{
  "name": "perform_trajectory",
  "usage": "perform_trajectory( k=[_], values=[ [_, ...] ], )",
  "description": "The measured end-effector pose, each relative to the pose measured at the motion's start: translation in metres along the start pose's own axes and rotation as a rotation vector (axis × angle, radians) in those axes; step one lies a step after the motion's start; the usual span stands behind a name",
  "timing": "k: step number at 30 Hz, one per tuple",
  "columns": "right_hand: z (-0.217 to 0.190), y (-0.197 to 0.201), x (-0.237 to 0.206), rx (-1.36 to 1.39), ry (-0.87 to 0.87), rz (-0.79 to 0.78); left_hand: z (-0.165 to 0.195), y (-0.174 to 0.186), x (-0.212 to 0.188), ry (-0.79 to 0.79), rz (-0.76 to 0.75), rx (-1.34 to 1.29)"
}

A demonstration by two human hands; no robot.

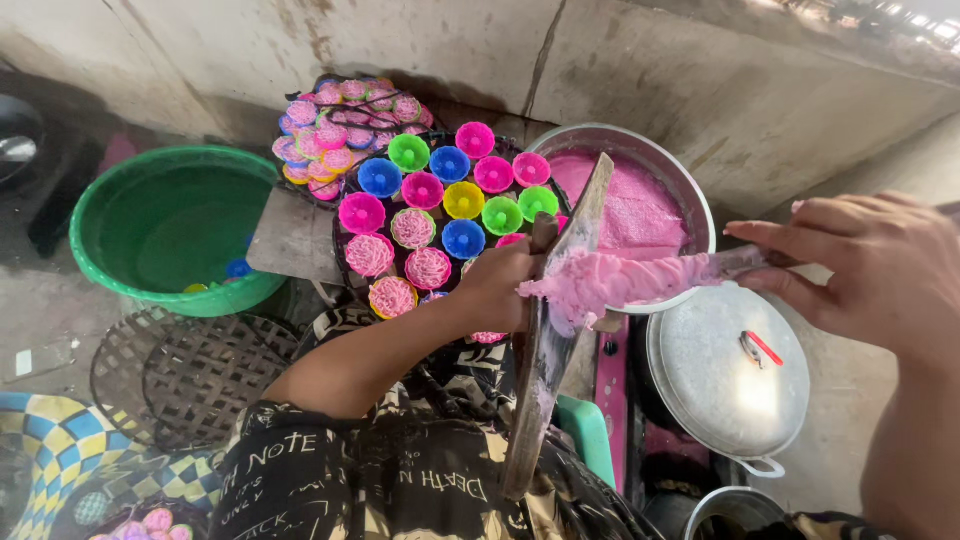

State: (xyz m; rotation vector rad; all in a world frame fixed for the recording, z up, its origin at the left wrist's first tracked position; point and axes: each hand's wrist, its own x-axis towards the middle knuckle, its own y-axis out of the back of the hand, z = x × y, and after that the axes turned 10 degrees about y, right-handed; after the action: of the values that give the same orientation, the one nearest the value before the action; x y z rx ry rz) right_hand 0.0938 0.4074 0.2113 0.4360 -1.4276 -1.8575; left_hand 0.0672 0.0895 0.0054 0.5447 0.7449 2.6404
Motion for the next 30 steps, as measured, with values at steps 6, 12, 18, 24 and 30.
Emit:
perform_trajectory(
  k=[6, 12, 18, 24, 30],
  values=[
    [-0.073, 0.024, 0.019, -0.571, 0.266, 0.078, 0.013, -0.009, 0.007, 0.052, 0.062, -0.006],
    [-0.094, -0.017, -0.008, -0.68, 0.38, 0.198, -0.023, -0.031, 0.032, 0.086, 0.02, 0.005],
    [-0.04, 0.014, -0.071, -0.094, -0.128, 0.285, -0.039, -0.033, 0.056, 0.314, 0.008, -0.176],
    [-0.029, 0.013, -0.074, -0.057, -0.236, -0.061, -0.005, -0.051, 0.054, 0.112, -0.002, -0.129],
    [-0.034, 0.04, -0.026, -0.179, -0.289, -0.651, 0.019, -0.059, 0.045, 0.038, -0.017, 0.086]
  ],
)
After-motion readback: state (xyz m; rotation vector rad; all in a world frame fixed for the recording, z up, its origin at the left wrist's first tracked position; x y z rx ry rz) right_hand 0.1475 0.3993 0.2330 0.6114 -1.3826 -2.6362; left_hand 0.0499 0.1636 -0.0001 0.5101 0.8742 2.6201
